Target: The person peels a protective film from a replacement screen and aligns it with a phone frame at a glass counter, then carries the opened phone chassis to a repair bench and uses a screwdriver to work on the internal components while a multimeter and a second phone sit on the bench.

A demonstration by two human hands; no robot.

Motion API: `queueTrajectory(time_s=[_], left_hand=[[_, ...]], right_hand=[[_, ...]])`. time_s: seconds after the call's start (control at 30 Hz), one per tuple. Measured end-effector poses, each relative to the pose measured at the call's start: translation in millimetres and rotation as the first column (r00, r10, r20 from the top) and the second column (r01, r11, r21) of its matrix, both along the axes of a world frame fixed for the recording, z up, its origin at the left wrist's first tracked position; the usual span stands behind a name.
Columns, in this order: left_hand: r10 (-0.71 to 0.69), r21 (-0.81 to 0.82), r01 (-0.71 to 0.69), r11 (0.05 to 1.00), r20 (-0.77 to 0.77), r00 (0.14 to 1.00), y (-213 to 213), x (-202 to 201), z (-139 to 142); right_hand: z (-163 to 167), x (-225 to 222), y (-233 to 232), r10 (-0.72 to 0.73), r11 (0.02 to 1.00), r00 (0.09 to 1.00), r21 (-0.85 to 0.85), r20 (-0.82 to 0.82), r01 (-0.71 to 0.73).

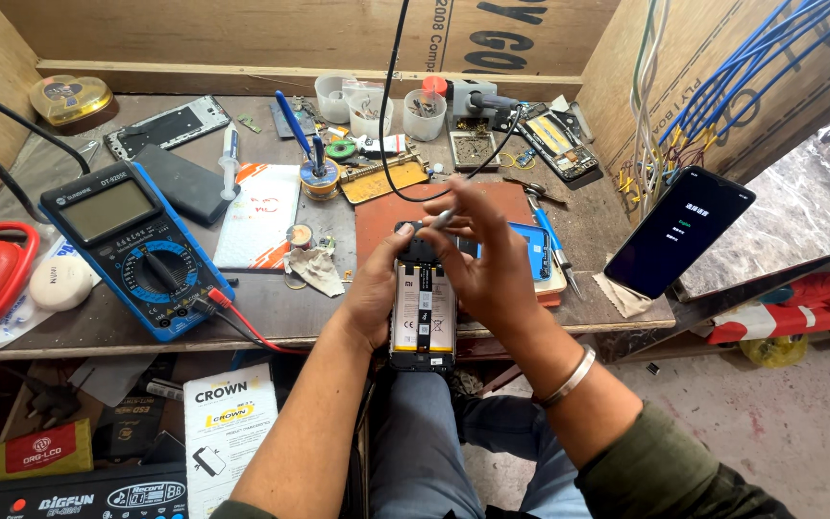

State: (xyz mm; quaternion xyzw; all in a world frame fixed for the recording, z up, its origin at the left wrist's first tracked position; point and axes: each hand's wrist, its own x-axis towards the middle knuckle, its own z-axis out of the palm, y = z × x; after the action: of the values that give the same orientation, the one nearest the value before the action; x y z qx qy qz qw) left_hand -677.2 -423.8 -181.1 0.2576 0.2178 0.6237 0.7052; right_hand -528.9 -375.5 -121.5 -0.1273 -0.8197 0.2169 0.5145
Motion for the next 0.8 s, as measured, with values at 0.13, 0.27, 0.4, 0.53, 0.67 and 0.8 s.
queueTrajectory(time_s=[0.13,0.27,0.4,0.53,0.67,0.8], left_hand=[[-0.024,0.035,0.023,0.999,0.021,0.999,-2,0,3],[0.032,-0.031,-0.032,0.999,-0.014,0.999,-1,2,9],[-0.001,0.023,0.002,1.000,-0.044,0.999,-1,0,7],[-0.021,-0.003,0.021,1.000,-0.036,0.999,1,-1,1],[-0.014,-0.026,0.013,1.000,-0.054,0.998,2,1,0],[-0.016,-0.057,0.015,0.998,-0.021,1.000,2,1,2]], right_hand=[[17,2,-3,-0.022,0.989,0.996,0.146,0.086,0.009],[29,2,-4,0.023,0.990,0.996,0.134,0.082,-0.033],[35,0,-1,-0.143,0.973,0.989,0.189,0.037,0.133],[36,1,0,0.078,0.997,0.996,0.004,-0.033,-0.078],[32,3,1,-0.114,0.992,0.993,0.048,-0.033,0.115],[29,5,5,-0.056,0.998,0.998,-0.030,-0.011,0.055]])
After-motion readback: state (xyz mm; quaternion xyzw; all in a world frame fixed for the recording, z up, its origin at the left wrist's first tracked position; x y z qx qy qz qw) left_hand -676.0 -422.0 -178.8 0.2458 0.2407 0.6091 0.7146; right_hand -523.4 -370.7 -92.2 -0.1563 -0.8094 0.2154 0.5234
